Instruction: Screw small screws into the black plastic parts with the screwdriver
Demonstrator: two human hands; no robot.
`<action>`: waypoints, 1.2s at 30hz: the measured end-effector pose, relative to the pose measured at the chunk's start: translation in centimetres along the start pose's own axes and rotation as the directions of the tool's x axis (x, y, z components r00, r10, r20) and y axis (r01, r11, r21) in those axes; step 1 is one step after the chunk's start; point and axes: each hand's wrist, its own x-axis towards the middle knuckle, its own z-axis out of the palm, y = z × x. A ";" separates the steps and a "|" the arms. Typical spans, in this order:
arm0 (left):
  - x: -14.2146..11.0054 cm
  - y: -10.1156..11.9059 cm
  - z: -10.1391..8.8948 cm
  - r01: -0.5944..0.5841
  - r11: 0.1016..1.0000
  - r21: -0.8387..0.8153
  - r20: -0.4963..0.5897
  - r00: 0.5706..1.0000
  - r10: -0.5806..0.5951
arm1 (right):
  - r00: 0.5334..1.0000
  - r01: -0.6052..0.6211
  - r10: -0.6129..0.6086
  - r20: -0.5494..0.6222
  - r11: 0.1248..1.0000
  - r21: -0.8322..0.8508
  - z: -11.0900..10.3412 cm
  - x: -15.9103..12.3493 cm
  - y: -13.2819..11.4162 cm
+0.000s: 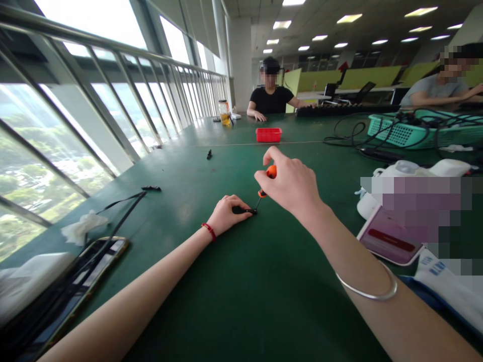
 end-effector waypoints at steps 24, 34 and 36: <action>0.0 0.2 -0.1 0.002 1.000 -0.015 0.002 1.000 -0.002 | 0.999 -0.029 0.030 0.016 0.999 -0.027 0.2 0.0 0.0; 0.0 0.2 -0.2 0.005 1.000 -0.017 0.007 1.000 -0.005 | 0.999 -0.010 0.010 0.035 1.000 0.001 0.3 0.0 -0.1; 0.0 0.2 -0.1 0.003 1.000 -0.019 0.003 1.000 -0.003 | 0.999 0.002 -0.002 0.039 1.000 0.009 0.3 0.0 0.0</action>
